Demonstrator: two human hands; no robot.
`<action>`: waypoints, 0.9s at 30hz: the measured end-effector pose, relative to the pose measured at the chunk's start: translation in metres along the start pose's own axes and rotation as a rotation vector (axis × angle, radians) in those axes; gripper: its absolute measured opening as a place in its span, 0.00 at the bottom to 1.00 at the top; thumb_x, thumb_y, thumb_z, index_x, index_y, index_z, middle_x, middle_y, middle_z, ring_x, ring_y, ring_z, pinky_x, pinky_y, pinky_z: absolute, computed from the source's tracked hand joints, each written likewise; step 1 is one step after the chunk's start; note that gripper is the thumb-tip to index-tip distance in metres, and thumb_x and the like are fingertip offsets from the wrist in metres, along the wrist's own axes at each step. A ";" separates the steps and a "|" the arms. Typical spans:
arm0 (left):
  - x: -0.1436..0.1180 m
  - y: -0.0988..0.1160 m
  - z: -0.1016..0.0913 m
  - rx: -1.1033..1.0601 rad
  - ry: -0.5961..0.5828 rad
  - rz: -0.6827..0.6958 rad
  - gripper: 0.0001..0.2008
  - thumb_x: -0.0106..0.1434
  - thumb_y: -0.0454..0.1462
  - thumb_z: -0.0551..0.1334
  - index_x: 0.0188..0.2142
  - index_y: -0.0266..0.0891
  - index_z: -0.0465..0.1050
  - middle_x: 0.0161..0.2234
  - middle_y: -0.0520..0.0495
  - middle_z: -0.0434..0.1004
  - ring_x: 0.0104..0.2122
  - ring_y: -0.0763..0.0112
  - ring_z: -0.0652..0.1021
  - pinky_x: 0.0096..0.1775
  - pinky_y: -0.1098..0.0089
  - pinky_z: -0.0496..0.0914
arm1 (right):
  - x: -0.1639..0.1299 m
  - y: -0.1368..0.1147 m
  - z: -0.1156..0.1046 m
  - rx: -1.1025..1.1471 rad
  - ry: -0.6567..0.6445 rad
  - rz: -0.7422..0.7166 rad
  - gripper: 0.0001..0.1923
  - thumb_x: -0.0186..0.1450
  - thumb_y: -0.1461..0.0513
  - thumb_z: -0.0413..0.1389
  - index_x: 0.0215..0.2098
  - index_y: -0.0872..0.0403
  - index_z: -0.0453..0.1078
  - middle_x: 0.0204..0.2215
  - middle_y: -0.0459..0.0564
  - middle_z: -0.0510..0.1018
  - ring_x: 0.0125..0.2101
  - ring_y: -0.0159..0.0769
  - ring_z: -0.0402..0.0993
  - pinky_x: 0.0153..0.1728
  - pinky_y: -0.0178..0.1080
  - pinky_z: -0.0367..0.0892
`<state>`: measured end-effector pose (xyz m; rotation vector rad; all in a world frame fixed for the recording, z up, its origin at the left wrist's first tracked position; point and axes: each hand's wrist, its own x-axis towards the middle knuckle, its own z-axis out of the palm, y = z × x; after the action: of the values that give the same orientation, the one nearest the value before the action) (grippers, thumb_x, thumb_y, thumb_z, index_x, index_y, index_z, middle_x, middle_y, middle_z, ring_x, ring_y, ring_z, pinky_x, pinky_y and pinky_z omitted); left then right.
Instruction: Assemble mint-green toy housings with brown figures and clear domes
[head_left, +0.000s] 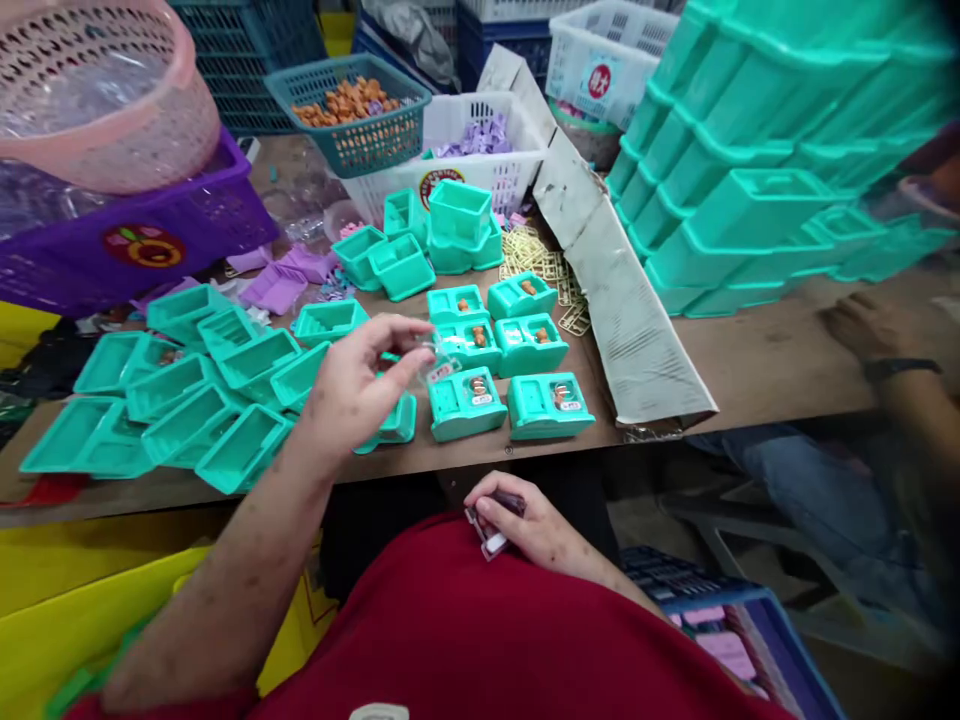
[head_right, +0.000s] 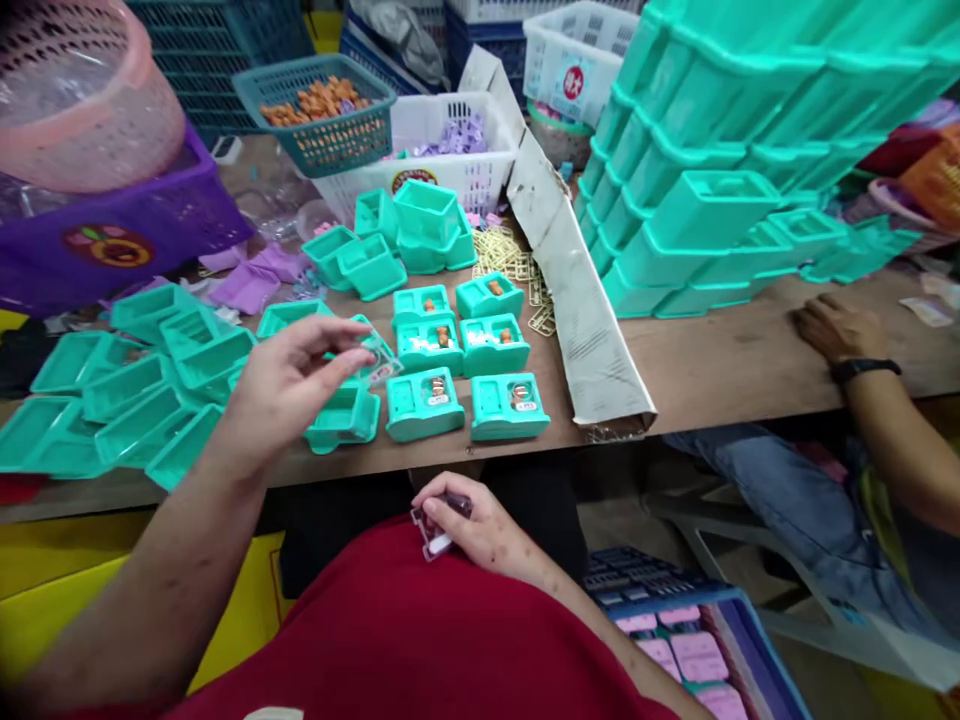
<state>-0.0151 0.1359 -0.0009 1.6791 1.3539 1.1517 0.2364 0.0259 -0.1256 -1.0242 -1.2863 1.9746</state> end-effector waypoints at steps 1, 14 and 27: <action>0.018 -0.001 -0.003 0.018 -0.018 0.011 0.15 0.68 0.41 0.73 0.52 0.39 0.82 0.44 0.44 0.85 0.44 0.63 0.84 0.45 0.66 0.78 | 0.002 0.000 -0.001 -0.013 0.010 -0.004 0.21 0.74 0.44 0.64 0.46 0.53 0.79 0.32 0.45 0.79 0.30 0.31 0.73 0.32 0.34 0.68; 0.126 -0.062 0.069 0.397 -0.342 -0.067 0.14 0.69 0.39 0.66 0.52 0.40 0.81 0.40 0.45 0.87 0.37 0.63 0.83 0.39 0.64 0.75 | -0.002 0.013 -0.030 0.000 0.133 -0.050 0.23 0.74 0.42 0.63 0.46 0.52 0.80 0.32 0.45 0.77 0.30 0.31 0.70 0.32 0.35 0.66; 0.109 -0.067 0.068 0.746 -0.542 0.400 0.20 0.78 0.46 0.59 0.59 0.42 0.83 0.62 0.38 0.78 0.63 0.49 0.77 0.68 0.48 0.71 | -0.004 0.015 -0.042 0.066 0.172 -0.056 0.24 0.73 0.41 0.64 0.46 0.53 0.80 0.32 0.46 0.78 0.32 0.33 0.73 0.34 0.36 0.68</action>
<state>0.0305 0.2588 -0.0634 2.6397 1.1753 0.2908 0.2727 0.0381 -0.1484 -1.0883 -1.1378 1.8322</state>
